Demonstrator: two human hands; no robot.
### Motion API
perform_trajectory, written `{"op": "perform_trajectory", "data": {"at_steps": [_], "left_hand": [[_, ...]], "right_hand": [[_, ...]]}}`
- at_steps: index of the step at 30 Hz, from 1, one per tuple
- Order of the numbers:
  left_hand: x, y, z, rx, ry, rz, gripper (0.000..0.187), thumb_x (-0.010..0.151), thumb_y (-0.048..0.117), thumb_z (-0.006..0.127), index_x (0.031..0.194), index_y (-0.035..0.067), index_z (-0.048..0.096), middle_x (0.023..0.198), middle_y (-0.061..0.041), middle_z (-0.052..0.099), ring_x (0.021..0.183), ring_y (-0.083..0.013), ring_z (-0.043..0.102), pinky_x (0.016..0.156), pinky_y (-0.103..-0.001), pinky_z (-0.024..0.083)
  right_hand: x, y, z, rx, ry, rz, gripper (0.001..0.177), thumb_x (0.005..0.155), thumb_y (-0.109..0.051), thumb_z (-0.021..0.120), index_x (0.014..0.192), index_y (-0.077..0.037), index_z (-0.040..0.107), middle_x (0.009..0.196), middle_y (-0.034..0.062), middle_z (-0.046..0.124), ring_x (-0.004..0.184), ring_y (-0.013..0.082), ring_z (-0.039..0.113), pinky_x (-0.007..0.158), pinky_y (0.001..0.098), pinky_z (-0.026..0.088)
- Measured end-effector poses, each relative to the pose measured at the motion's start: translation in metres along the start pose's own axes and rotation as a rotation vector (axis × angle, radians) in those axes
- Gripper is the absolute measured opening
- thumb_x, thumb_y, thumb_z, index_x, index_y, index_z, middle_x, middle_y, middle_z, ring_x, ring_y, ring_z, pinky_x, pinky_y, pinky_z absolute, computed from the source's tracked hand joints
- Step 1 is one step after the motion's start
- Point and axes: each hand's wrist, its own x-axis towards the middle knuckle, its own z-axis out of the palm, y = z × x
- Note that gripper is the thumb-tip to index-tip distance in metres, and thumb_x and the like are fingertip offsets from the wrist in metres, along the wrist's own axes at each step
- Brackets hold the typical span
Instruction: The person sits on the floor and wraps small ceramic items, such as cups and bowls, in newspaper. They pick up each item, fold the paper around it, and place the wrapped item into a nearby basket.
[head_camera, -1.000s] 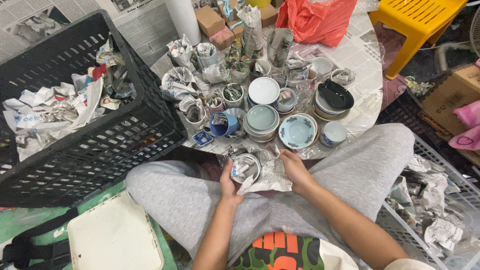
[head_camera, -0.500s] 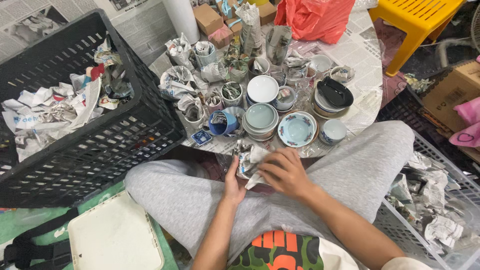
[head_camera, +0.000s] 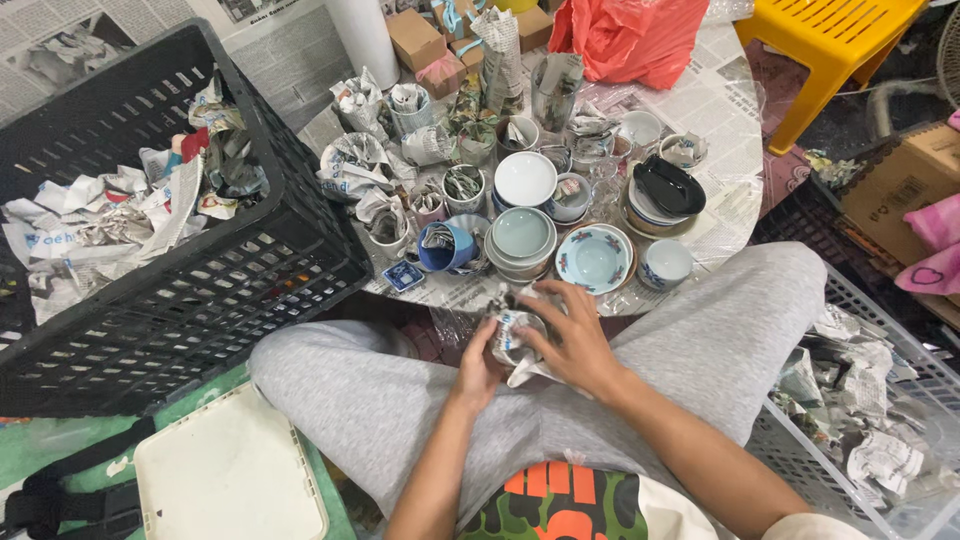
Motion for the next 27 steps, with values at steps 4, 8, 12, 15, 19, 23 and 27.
{"op": "perform_trajectory", "data": {"at_steps": [4,8,12,15,19,23,27], "left_hand": [[0.004,-0.003,0.000,-0.014,-0.025,-0.027,0.052,0.099,0.033,0.049,0.146,0.012,0.049,0.128,-0.007,0.065,0.115,-0.0215,0.065,0.100,-0.043,0.052],[0.003,0.002,0.006,-0.025,0.028,-0.057,0.058,0.095,0.029,0.049,0.151,0.014,0.043,0.133,-0.007,0.064,0.119,-0.0226,0.063,0.102,-0.044,0.049],[-0.005,0.014,0.022,0.022,-0.002,-0.028,0.058,0.097,0.027,0.048,0.153,0.011,0.042,0.140,-0.009,0.059,0.126,-0.0212,0.059,0.106,-0.040,0.047],[-0.011,0.022,0.033,0.102,-0.049,0.045,0.056,0.098,0.024,0.048,0.152,0.010,0.043,0.142,-0.009,0.058,0.129,-0.0204,0.057,0.108,-0.037,0.045],[-0.014,0.025,0.039,0.135,-0.070,0.086,0.052,0.100,0.020,0.049,0.150,0.007,0.045,0.144,-0.008,0.057,0.133,-0.0191,0.055,0.110,-0.035,0.044],[-0.010,0.022,0.035,0.123,-0.050,0.095,0.051,0.101,0.023,0.051,0.149,0.007,0.048,0.144,-0.009,0.058,0.133,-0.0194,0.054,0.109,-0.034,0.044],[-0.004,0.013,0.024,0.116,0.022,0.035,0.052,0.102,0.030,0.054,0.150,0.009,0.048,0.144,-0.008,0.058,0.131,-0.0186,0.055,0.107,-0.035,0.044]], "right_hand": [[-0.001,0.009,0.001,0.010,0.014,-0.017,0.035,0.076,-0.015,0.083,0.111,-0.014,0.078,0.126,0.0101,0.063,0.120,0.0316,0.057,0.101,0.0457,0.041],[-0.005,0.013,0.002,-0.022,0.074,-0.075,0.035,0.075,-0.010,0.083,0.109,-0.017,0.079,0.119,0.0042,0.067,0.117,0.0269,0.060,0.102,0.0432,0.042],[-0.006,0.014,0.002,-0.015,0.128,-0.106,0.026,0.076,-0.011,0.083,0.102,-0.012,0.077,0.110,0.0043,0.070,0.110,0.0272,0.061,0.098,0.0429,0.042],[-0.006,0.015,0.003,0.007,0.132,-0.076,0.018,0.081,-0.011,0.082,0.097,-0.007,0.074,0.103,0.0063,0.072,0.103,0.0265,0.063,0.096,0.0417,0.043],[-0.012,0.018,0.006,0.054,0.077,0.049,0.017,0.086,-0.011,0.080,0.100,-0.005,0.073,0.095,0.0084,0.073,0.093,0.0267,0.063,0.087,0.0378,0.047],[-0.013,0.021,0.008,0.234,-0.033,0.221,0.022,0.091,-0.013,0.078,0.110,-0.005,0.070,0.099,0.0102,0.076,0.091,0.0215,0.071,0.081,0.0331,0.054],[-0.011,0.024,0.006,0.805,-0.147,0.596,0.048,0.090,-0.014,0.074,0.133,-0.006,0.054,0.094,0.0134,0.076,0.084,0.0152,0.068,0.071,0.0303,0.053]]}}
